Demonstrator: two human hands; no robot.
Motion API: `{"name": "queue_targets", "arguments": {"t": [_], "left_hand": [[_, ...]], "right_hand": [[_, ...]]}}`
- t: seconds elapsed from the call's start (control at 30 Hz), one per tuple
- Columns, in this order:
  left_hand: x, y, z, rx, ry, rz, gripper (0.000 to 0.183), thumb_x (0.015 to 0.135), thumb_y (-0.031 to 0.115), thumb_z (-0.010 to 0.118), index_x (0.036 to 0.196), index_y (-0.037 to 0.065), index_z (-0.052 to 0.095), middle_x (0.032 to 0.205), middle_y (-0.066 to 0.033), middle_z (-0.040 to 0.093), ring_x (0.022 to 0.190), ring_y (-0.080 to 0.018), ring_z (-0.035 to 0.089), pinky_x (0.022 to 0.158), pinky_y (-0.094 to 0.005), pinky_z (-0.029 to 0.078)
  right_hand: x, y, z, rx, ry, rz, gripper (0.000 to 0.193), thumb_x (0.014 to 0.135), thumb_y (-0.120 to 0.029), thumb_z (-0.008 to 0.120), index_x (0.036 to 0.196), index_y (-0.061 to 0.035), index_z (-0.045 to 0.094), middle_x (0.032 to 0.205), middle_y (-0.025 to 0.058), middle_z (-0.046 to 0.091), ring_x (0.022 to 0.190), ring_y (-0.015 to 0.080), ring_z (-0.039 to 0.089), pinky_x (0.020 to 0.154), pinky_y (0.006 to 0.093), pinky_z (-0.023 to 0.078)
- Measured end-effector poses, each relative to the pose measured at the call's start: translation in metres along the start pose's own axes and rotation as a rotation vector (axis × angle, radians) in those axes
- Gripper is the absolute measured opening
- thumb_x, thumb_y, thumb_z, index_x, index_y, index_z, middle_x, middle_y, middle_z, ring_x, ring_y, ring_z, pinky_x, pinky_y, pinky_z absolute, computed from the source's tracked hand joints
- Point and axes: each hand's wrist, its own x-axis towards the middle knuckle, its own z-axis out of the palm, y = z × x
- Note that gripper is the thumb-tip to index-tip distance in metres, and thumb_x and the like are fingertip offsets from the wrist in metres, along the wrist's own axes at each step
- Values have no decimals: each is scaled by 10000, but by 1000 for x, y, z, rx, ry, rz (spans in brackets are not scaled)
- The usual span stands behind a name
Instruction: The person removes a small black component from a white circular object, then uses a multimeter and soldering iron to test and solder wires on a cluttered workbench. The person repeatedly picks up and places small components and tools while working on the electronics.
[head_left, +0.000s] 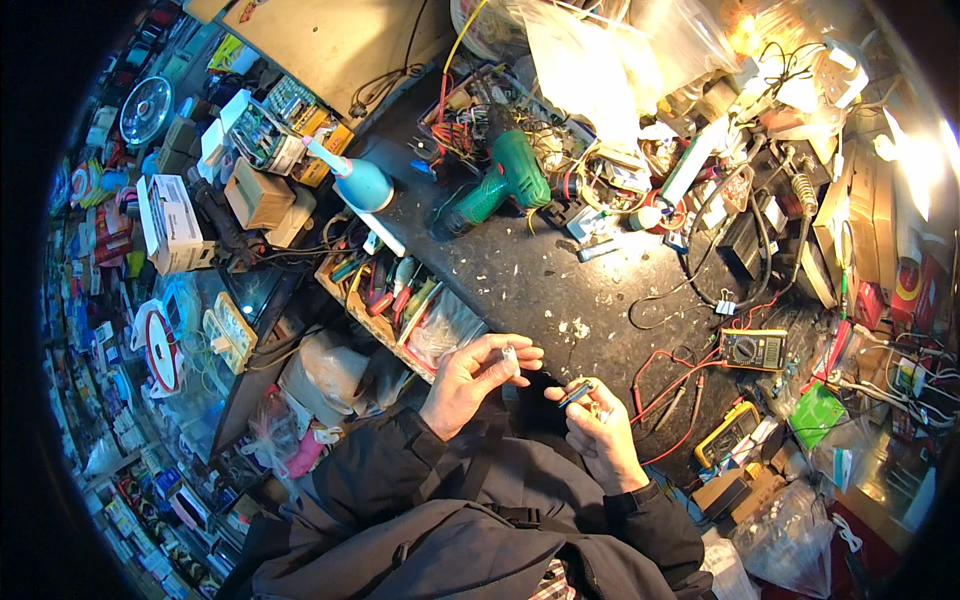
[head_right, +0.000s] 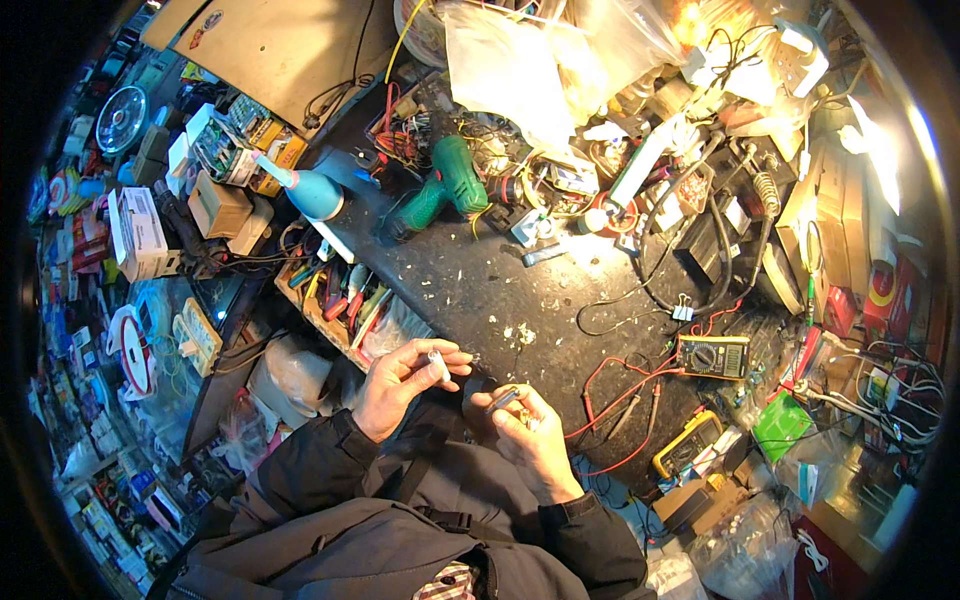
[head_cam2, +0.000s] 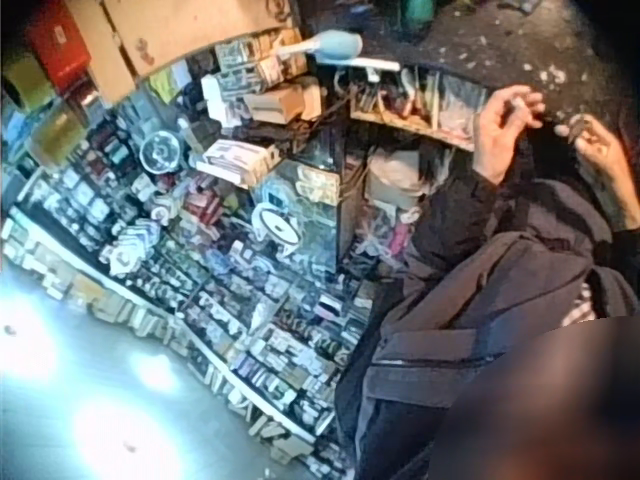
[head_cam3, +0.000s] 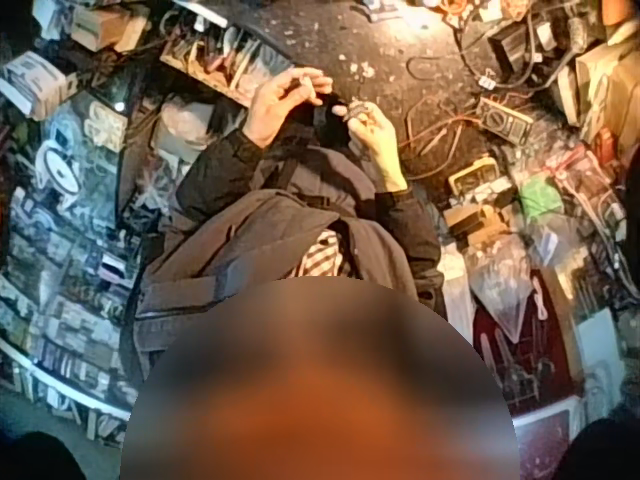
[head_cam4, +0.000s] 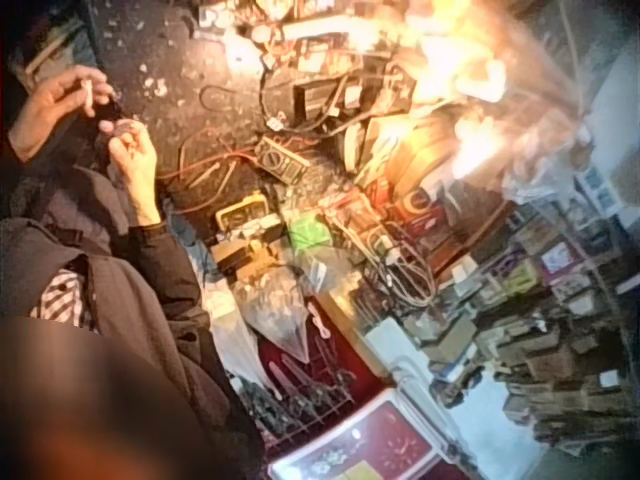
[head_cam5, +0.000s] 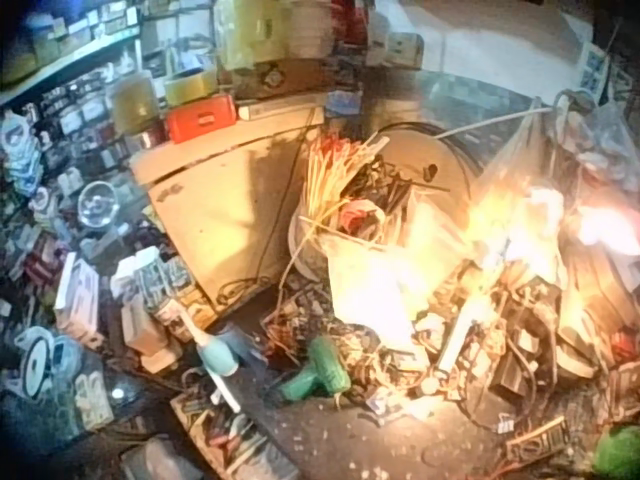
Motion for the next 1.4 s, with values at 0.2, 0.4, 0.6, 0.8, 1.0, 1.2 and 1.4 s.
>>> {"name": "queue_targets", "arguments": {"t": [0.2,0.4,0.6,0.8,1.0,1.2,1.4], "left_hand": [[2,6,-8,-61,11,-57,364,1113,198,578,1423,10,547,1304,-185,707,1085,-237,734,894,-337,590],[3,7,-3,-56,-25,-124,341,1114,252,593,1382,45,559,1212,-158,735,892,-180,735,749,-290,596],[5,-10,7,-78,-70,-184,303,1127,247,565,1357,49,566,1141,-130,716,897,-169,724,754,-291,596],[10,-44,37,-228,-13,-438,335,1165,303,451,1312,24,563,1154,-135,685,1051,-220,703,977,-372,578],[4,-76,81,-510,3,-600,318,1136,235,462,1359,121,658,1208,-1,707,1106,-140,664,1043,-399,560],[3,-101,82,-679,-144,-364,326,1147,296,451,1337,97,626,1254,-36,686,1178,-188,667,986,-373,547],[-11,-109,86,-606,-51,-372,294,1142,254,479,1351,91,606,1262,-26,670,1164,-159,643,1001,-355,526]], "right_hand": [[4,-3,4,75,-8,75,268,1044,-225,676,1266,-94,601,1277,143,739,537,9,344,455,183,269],[4,4,-9,380,-2,134,293,1077,-251,601,1304,-66,615,1207,136,746,497,28,312,426,191,262],[0,9,-23,629,-13,118,318,1141,-257,475,1311,-11,585,1137,124,714,434,42,263,376,205,217],[-5,14,-14,125,163,-269,237,1109,-281,570,1199,-62,559,1098,144,736,831,177,665,766,324,561],[-11,24,-8,-278,212,-444,187,1100,-153,592,1224,-24,538,1202,150,729,1004,152,695,849,299,581],[-2,34,-8,-583,375,-627,199,1082,10,540,1281,2,544,1164,113,743,845,84,655,769,233,558],[1,36,-11,-789,370,-687,193,1086,2,522,1277,10,549,1197,131,749,971,177,722,847,297,576]]}}
